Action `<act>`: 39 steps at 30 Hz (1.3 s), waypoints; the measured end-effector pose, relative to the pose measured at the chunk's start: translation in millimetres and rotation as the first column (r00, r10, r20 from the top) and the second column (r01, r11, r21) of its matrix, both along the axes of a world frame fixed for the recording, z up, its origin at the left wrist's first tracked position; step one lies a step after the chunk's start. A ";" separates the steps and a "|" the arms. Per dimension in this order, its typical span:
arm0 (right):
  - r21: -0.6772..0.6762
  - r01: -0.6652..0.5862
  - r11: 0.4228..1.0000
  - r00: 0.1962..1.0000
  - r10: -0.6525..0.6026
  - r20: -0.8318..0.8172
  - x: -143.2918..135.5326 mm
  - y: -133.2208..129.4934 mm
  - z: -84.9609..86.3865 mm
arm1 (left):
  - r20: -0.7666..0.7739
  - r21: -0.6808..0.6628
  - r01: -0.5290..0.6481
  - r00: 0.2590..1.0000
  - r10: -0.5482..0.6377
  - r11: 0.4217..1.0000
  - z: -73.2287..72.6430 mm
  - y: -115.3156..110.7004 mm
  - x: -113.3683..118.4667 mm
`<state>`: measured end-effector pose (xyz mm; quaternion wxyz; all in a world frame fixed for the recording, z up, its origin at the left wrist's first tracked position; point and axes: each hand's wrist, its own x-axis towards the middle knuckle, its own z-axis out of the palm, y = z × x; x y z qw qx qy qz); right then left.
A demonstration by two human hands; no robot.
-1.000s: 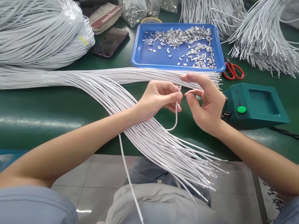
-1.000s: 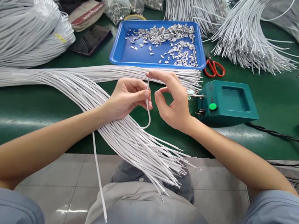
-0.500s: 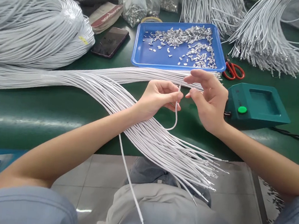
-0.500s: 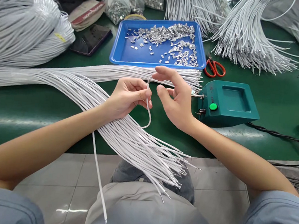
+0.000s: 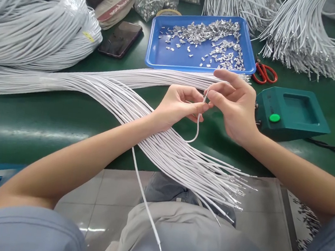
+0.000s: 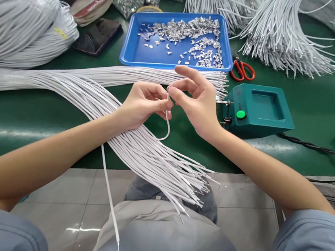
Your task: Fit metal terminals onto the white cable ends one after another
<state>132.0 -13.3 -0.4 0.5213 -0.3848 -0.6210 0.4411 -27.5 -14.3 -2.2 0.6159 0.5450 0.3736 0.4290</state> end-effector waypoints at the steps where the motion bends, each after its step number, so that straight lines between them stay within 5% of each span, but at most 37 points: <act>1: -0.009 0.000 1.000 1.000 0.000 0.000 0.3 0.5 -0.1 | -0.004 0.001 -0.001 1.000 0.001 1.000 -0.5 0.1 0.1; 15: 0.051 0.030 0.998 0.994 -0.035 0.101 0.7 -1.0 4.0 | -0.009 -0.017 -0.041 0.999 0.041 0.999 3.9 -2.5 1.9; 26: 0.192 0.086 0.978 0.960 -0.133 0.247 0.8 -3.5 0.3 | 0.031 -0.059 0.047 0.998 -0.046 0.997 6.0 -3.4 0.2; 33: 0.145 0.090 0.985 0.980 -0.114 0.166 4.0 0.0 -3.4 | 0.044 -0.050 0.031 0.999 -0.029 0.998 5.6 -1.4 -1.0; 39: -0.019 -0.033 0.999 0.997 0.034 0.069 3.6 -1.7 1.8 | -0.001 -0.042 0.027 1.000 -0.027 0.999 3.5 -1.0 -1.6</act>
